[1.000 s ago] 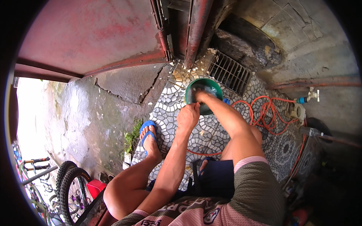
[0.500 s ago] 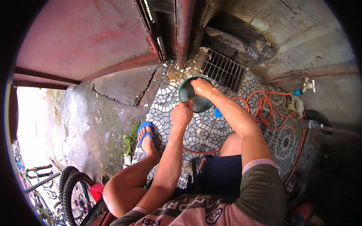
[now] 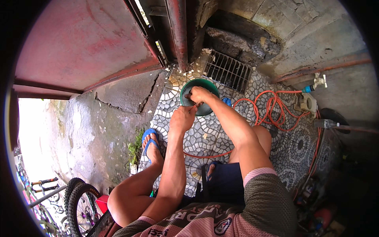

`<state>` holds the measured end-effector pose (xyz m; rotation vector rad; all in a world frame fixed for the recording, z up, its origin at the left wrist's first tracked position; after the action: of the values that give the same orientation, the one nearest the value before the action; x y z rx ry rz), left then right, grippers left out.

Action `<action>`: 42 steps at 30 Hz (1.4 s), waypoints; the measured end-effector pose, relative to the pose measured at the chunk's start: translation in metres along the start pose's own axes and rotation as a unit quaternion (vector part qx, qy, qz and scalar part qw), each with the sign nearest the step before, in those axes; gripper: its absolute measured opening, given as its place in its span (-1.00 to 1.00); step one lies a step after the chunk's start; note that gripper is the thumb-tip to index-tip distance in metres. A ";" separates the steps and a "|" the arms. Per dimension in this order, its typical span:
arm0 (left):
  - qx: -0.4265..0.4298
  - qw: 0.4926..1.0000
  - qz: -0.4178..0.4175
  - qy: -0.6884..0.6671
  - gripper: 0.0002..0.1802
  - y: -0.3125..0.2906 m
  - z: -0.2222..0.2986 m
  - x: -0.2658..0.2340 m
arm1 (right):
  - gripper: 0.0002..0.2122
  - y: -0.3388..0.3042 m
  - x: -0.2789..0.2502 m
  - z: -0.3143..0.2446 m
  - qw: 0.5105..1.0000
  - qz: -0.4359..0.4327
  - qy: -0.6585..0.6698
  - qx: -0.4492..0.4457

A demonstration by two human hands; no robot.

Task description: The person removes a bicycle tire from a wheel, carries it outside, and prepares a cleaning solution by mixing water and detergent in a bucket. They then use a sponge to scrub the tire while sitting on the floor.

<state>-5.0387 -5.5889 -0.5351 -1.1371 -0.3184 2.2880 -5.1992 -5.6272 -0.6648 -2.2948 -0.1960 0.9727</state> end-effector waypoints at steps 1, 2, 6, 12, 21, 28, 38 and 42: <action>-0.003 1.000 0.014 0.003 -0.60 0.002 -0.012 0.001 | -0.64 -0.011 -0.004 -0.016 0.999 -0.011 0.042 0.010; 0.003 1.000 0.021 0.003 -0.61 0.003 -0.012 0.003 | -0.67 -0.016 -0.009 -0.016 0.999 -0.002 0.038 0.001; 0.003 0.999 0.035 0.004 -0.57 0.004 -0.012 0.011 | -0.68 -0.030 -0.017 -0.005 0.986 0.034 -0.153 -0.051; 0.038 0.997 0.059 -0.034 -0.57 0.003 -0.008 0.013 | -0.67 -0.036 -0.028 -0.006 0.992 0.025 -0.110 -0.055; -0.041 0.894 0.078 -0.440 -0.37 0.019 0.006 0.036 | -0.62 -0.126 -0.061 -0.024 0.941 0.202 0.269 0.048; 0.124 0.899 0.043 -0.418 -0.67 0.034 0.056 0.034 | -0.71 -0.159 -0.075 0.009 0.809 0.270 0.521 0.034; -0.098 0.688 -0.043 -0.718 -0.60 0.133 0.015 -0.012 | -0.59 -0.172 -0.018 -0.102 0.916 0.150 0.362 -0.082; -0.104 0.674 -0.077 -0.728 -0.61 0.140 0.004 0.002 | -0.63 -0.171 -0.006 -0.102 0.922 0.209 0.311 -0.095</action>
<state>-5.0951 -5.7020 -0.5954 0.9197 -1.1808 2.4777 -5.1153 -5.5446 -0.5043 -2.7628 0.5066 0.3671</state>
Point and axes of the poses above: each hand's wrist, its own y-axis towards the middle knuckle, its own x-axis out of the palm, z = x × y, the point moved 4 cm from there along y, towards the middle knuckle, and after that the axes turned 5 degrees about z, right-handed, at the moved point
